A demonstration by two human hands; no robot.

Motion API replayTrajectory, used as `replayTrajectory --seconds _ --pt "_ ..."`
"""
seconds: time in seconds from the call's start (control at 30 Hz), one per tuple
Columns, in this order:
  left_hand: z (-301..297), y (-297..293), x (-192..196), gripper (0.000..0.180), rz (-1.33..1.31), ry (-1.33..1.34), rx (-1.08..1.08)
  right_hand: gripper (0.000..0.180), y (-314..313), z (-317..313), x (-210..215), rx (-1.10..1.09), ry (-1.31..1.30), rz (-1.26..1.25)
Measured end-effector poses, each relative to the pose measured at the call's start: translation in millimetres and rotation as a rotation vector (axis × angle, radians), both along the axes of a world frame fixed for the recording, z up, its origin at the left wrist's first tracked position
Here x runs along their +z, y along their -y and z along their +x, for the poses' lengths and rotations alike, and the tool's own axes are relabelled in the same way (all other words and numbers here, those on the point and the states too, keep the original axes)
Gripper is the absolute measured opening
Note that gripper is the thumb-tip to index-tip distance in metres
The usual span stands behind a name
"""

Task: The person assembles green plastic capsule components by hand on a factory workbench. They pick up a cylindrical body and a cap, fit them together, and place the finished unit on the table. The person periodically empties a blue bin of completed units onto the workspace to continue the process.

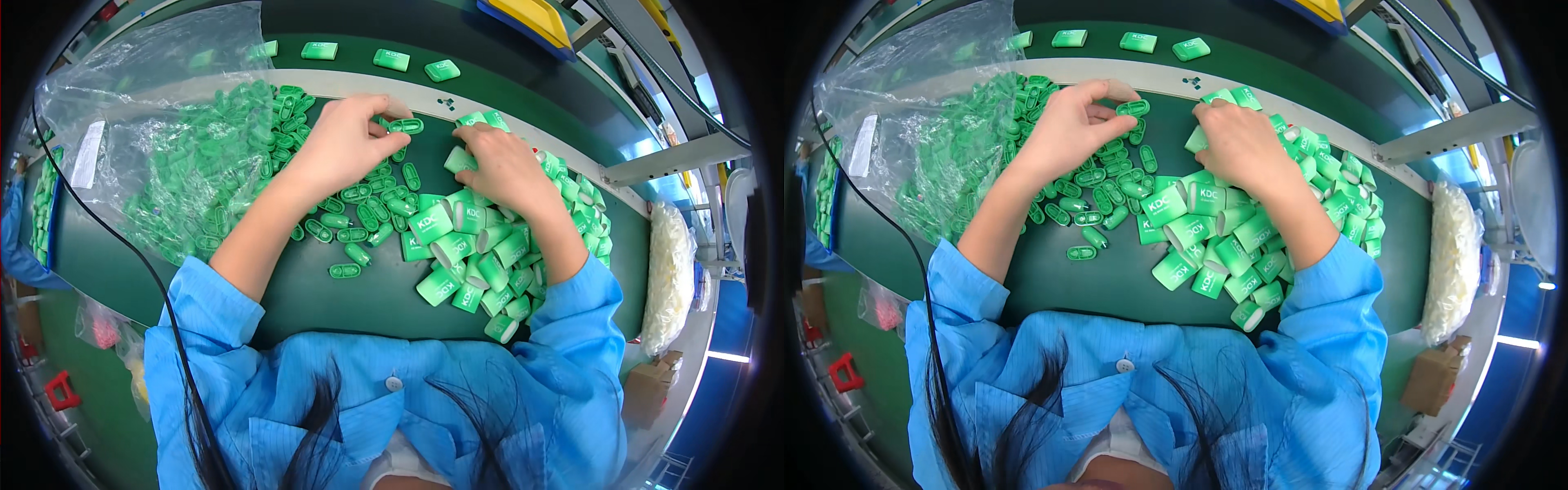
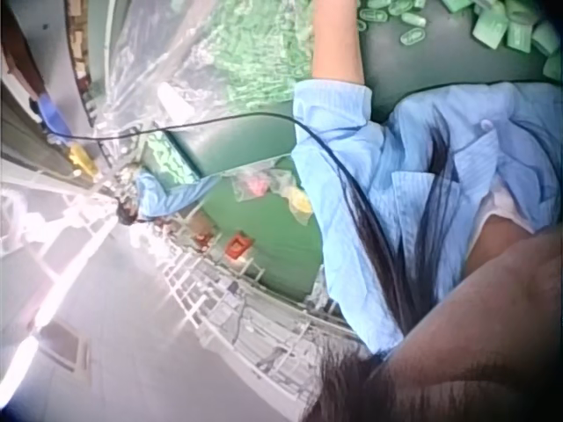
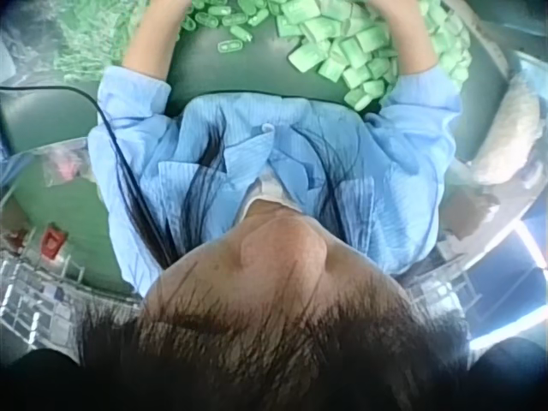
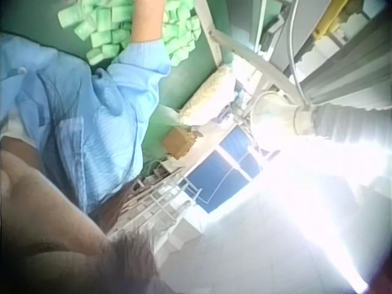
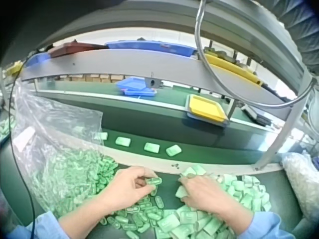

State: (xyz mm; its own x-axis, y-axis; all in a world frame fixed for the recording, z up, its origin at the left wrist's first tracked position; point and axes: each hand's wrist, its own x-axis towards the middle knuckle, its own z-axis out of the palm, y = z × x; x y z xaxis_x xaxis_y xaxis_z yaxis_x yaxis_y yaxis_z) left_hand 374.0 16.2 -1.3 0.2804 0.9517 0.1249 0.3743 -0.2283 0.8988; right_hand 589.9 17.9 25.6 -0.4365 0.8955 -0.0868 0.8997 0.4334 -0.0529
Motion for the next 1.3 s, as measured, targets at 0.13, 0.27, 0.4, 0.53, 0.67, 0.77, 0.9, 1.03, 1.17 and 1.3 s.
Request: replayTrajectory --seconds 0.13,0.27,0.4,0.53,0.67,0.77,0.9,1.03,1.17,1.3 --pt "5 9 -4 0.025 0.012 -0.023 -0.025 0.044 0 0 0 0.060 0.034 -0.069" --pt "6 11 0 0.028 0.027 0.009 0.016 0.041 -4 1 -4 0.058 0.028 -0.081" --pt "3 7 -6 0.032 0.067 0.012 -0.026 0.040 -7 -7 11 -0.024 -0.368 -0.181" --pt "5 3 -12 0.029 -0.105 0.291 -0.078 0.031 -1 -8 6 -0.192 -1.118 -0.532" --pt "1 0 -14 0.026 -0.297 0.524 -0.096 0.028 8 -12 -4 -0.290 -1.378 -0.624" --pt "3 1 -13 0.027 -0.334 0.626 -0.122 0.029 9 -9 -7 -0.292 -1.471 -0.560" --pt "10 8 -11 0.029 -0.409 0.667 -0.113 0.030 4 -7 -17 -0.235 -1.510 -0.478" --pt "12 8 -18 0.030 -0.316 0.610 -0.069 0.032 9 -10 -15 -0.233 -1.455 -0.526" --pt "11 10 -16 0.030 -0.219 0.501 -0.074 0.033 11 -8 -15 -0.203 -1.409 -0.530" --pt "9 12 -9 0.031 -0.129 0.399 -0.063 0.033 13 -8 -16 -0.160 -1.383 -0.441"
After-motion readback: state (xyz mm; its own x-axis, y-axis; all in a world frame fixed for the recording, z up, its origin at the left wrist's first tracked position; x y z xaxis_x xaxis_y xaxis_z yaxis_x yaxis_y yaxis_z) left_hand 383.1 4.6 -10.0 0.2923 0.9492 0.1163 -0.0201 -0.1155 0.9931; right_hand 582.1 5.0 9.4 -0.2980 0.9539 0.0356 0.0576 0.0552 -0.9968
